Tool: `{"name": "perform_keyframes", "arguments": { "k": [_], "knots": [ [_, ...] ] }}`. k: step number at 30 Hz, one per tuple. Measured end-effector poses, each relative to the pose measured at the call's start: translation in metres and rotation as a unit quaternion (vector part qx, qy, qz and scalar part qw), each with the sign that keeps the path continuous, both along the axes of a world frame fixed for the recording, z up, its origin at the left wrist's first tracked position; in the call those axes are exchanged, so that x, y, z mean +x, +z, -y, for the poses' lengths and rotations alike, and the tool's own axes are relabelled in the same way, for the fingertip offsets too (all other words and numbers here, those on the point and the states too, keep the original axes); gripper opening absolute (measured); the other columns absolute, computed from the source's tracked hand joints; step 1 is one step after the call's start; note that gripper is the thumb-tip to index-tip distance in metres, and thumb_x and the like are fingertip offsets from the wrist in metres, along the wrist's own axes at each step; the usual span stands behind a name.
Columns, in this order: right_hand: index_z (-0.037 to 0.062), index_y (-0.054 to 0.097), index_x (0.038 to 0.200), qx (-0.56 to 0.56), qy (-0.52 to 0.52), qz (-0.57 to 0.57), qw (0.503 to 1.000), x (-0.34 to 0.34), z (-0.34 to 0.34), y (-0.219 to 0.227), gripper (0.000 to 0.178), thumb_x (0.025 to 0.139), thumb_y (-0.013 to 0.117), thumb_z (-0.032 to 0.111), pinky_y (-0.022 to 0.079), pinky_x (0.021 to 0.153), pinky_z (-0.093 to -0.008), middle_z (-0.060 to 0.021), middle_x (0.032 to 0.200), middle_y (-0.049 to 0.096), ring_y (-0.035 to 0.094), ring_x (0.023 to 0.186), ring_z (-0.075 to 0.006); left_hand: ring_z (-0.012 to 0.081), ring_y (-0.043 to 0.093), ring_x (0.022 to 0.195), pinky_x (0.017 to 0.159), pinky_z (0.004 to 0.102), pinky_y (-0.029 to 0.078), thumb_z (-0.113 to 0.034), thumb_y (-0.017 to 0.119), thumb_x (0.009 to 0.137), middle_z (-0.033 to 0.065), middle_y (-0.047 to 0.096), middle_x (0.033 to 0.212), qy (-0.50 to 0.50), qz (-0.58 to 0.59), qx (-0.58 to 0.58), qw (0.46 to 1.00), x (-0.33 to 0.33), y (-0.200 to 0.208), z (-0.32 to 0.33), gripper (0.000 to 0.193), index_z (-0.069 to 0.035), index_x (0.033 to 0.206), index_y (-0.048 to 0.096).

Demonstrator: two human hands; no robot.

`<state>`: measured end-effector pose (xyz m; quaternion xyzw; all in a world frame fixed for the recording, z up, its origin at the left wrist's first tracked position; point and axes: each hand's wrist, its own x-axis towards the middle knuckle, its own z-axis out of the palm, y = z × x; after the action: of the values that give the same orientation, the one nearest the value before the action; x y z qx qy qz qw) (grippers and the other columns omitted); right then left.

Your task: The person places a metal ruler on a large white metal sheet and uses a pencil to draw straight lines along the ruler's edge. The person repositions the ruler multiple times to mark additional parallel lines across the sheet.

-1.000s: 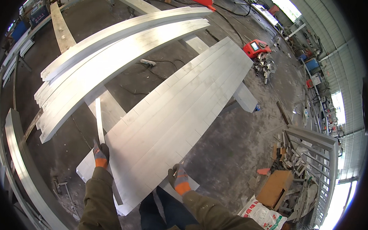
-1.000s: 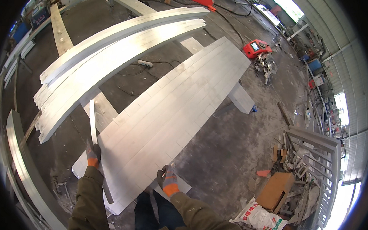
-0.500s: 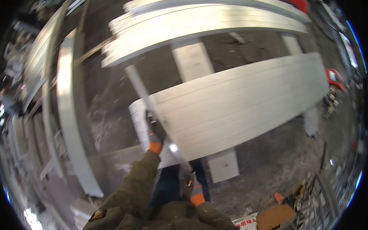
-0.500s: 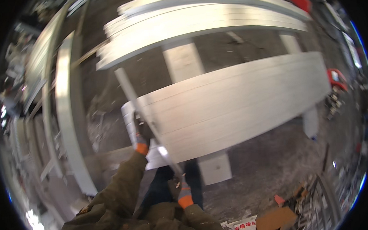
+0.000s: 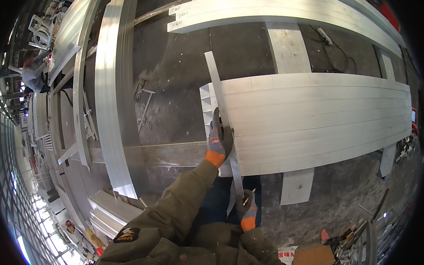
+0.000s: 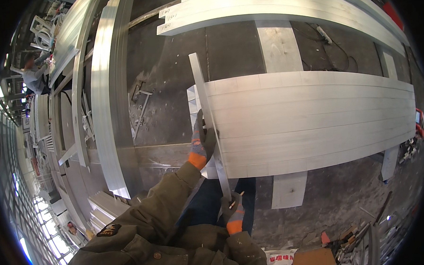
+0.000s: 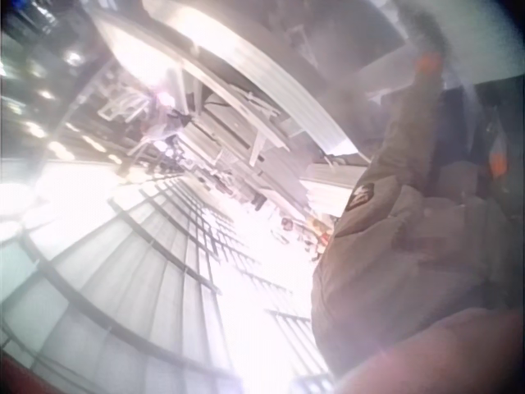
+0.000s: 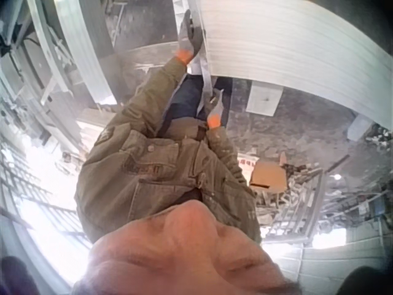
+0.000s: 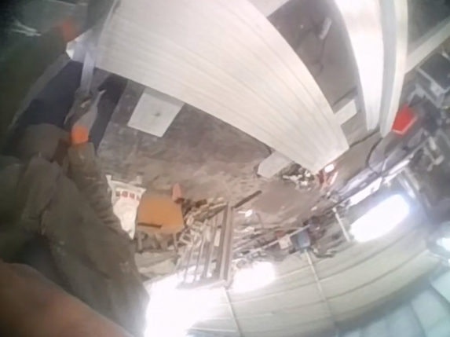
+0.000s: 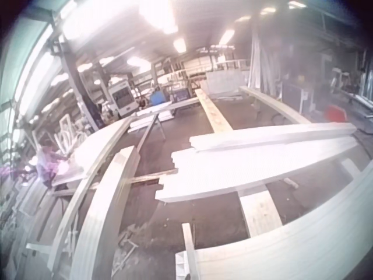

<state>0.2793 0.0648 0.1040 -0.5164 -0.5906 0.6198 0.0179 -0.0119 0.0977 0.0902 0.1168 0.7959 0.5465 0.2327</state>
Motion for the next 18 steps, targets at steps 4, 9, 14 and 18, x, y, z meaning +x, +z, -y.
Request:
{"name": "perform_keyframes", "arguments": {
  "k": [4,9,14,18],
  "knots": [
    [0.0019,0.062,0.118,-0.158,-0.015,-0.036,0.987,-0.007,0.007,0.000,0.025,0.104,0.067,0.022,0.053,0.070,-0.0302,-0.0049,0.088,0.065,0.064,0.079,-0.0131,0.0450,0.054,0.124,0.108,0.0509,0.045,-0.010,0.057,0.097,0.0304,0.053,0.141,-0.032,-0.015,-0.029,0.999,-0.001,0.015,0.002,0.070,-0.003,0.162,0.030],
    [0.0004,0.062,0.124,-0.209,-0.095,-0.088,0.969,-0.014,0.012,0.006,0.024,0.106,0.064,0.015,0.054,0.069,-0.0290,-0.0068,0.092,0.068,0.066,0.079,-0.0133,0.0397,0.057,0.122,0.101,0.0479,0.050,-0.009,0.061,0.098,0.0244,0.053,0.142,-0.050,-0.200,-0.180,0.962,-0.011,0.031,-0.002,0.061,-0.002,0.155,0.042],
    [0.0000,0.063,0.126,-0.183,-0.105,-0.095,0.973,-0.015,0.012,0.001,0.026,0.105,0.065,0.015,0.054,0.069,-0.0289,-0.0073,0.093,0.069,0.066,0.078,-0.0133,0.0465,0.039,0.145,0.120,0.0576,0.032,-0.020,0.058,0.099,0.0241,0.046,0.156,-0.126,-0.362,-0.215,0.898,-0.020,0.018,-0.002,0.063,-0.001,0.157,0.042],
    [-0.0001,0.064,0.124,-0.174,-0.095,-0.063,0.978,-0.015,0.011,-0.001,0.027,0.105,0.066,0.018,0.054,0.069,-0.0284,-0.0063,0.091,0.069,0.065,0.078,-0.0123,0.0475,0.028,0.153,0.124,0.0563,0.027,-0.021,0.054,0.102,0.0222,0.040,0.163,-0.120,-0.324,-0.179,0.921,-0.016,0.003,-0.002,0.062,0.000,0.158,0.040]
  ]
}}
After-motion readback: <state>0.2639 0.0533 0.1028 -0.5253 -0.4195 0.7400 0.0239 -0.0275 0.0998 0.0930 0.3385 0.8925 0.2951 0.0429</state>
